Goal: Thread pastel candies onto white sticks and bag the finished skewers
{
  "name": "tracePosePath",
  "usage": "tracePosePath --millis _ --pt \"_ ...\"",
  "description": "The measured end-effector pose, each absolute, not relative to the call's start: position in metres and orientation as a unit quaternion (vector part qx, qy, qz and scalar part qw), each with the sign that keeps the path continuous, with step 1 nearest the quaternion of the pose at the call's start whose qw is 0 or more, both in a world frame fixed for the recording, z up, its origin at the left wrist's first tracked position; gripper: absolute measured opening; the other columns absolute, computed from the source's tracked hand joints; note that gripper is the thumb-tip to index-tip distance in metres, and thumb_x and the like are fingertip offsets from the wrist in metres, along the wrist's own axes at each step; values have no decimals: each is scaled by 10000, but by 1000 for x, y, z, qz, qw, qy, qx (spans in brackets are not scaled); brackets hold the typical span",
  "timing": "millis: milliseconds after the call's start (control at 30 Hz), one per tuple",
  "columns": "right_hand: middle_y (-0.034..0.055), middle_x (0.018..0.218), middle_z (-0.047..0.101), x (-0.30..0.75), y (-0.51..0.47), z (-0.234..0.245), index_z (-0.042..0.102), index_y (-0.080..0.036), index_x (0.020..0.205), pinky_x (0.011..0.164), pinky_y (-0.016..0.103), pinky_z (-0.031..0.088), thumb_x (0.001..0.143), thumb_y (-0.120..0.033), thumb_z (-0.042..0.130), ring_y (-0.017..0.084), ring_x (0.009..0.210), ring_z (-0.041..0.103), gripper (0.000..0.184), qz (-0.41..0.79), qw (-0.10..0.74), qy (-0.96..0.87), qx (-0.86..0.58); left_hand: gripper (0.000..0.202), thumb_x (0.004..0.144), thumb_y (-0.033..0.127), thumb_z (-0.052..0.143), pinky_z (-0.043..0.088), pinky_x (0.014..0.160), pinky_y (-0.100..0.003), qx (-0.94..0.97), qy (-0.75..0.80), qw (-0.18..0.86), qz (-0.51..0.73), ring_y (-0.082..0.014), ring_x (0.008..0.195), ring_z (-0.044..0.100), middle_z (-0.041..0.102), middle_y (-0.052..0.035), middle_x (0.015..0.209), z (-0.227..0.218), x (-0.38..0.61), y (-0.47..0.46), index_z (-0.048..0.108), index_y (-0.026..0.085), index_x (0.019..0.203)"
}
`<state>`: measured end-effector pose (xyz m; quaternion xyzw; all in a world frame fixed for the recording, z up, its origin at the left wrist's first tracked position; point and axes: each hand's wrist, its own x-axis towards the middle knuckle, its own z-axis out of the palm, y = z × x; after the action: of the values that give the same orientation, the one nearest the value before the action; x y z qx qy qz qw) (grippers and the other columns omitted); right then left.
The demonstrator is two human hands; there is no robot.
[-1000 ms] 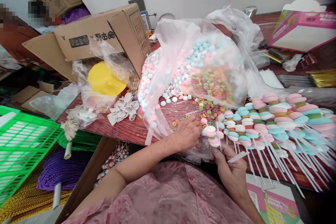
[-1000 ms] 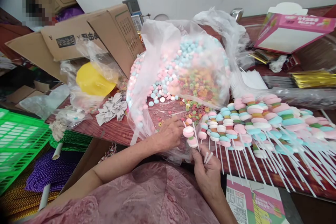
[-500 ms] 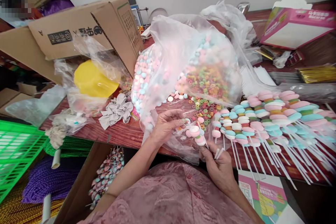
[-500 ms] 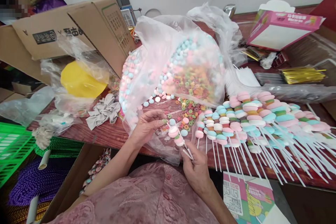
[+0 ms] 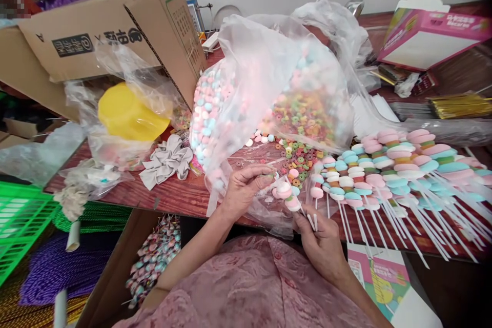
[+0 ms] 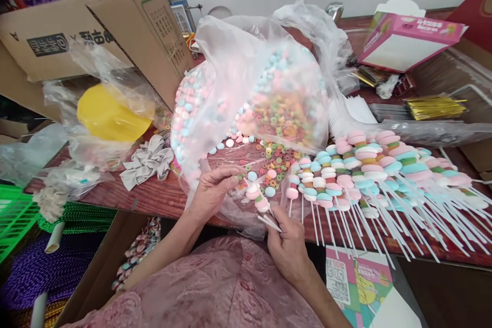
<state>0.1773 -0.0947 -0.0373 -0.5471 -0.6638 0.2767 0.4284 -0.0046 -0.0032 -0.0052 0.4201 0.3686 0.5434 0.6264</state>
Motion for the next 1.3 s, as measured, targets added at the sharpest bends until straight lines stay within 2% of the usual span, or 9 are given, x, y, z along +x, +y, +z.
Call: tracePosePath --millis 100,233,433,733,833,1000,1100,1233,1300 --pt "-55 588 498 177 -94 -38 614 -181 863 503 205 381 907 -141 481 107 501 465 146 281 418 -660 -557 206 703 316 829 542 789 -265 391 394 645 525 -164 879 682 766 -56 934 -8 -6 -5 803 193 867" --pt "-48 612 514 176 -97 -40 600 -186 844 528 213 388 894 -136 484 112 525 484 136 286 410 -662 -558 246 573 284 901 543 701 -264 306 400 677 538 -135 695 675 753 -29 769 -12 -6 -4 786 179 765" --pt "-49 611 506 173 -99 -41 592 -188 849 525 221 368 884 -128 473 111 517 473 138 281 400 -675 -552 270 519 218 916 526 716 -238 289 397 669 558 -117 728 662 743 -6 786 -12 -1 -7 773 187 746" --pt "-27 576 521 162 -96 -33 552 -191 694 535 244 380 945 -336 480 127 536 476 298 391 431 -577 -573 233 623 139 866 524 781 -270 522 353 446 635 -140 828 653 734 -9 829 -21 4 -17 781 235 818" --pt "-30 579 507 157 -95 -32 580 -181 710 537 247 369 943 -361 496 123 541 458 307 411 453 -556 -563 308 650 193 861 533 786 -278 472 357 502 630 -143 835 664 737 -6 868 -15 8 -21 762 245 936" --pt "-32 601 473 157 -91 -35 602 -179 719 541 246 370 944 -375 517 123 567 432 310 399 467 -557 -559 621 652 268 862 526 792 -269 320 339 648 602 -130 819 677 739 12 863 -1 12 -18 629 274 1228" --pt "-18 641 530 158 -89 -40 661 -192 813 602 257 439 956 -352 513 151 635 522 261 398 458 -576 -548 602 632 248 870 514 765 -256 277 334 704 562 -128 792 679 741 6 850 2 12 -16 648 249 1191" --pt "46 911 683 162 -91 -49 704 -218 1084 867 347 508 965 -332 501 224 947 640 262 413 444 -599 -524 373 645 293 864 510 749 -270 264 333 743 517 -144 762 680 754 -34 842 1 12 -19 743 189 982" --pt "51 929 691 164 -94 -51 697 -213 1140 828 344 522 957 -340 518 219 891 645 286 412 446 -588 -534 296 649 315 863 508 743 -274 264 334 752 503 -144 733 674 753 -48 819 0 13 -20 763 164 884"
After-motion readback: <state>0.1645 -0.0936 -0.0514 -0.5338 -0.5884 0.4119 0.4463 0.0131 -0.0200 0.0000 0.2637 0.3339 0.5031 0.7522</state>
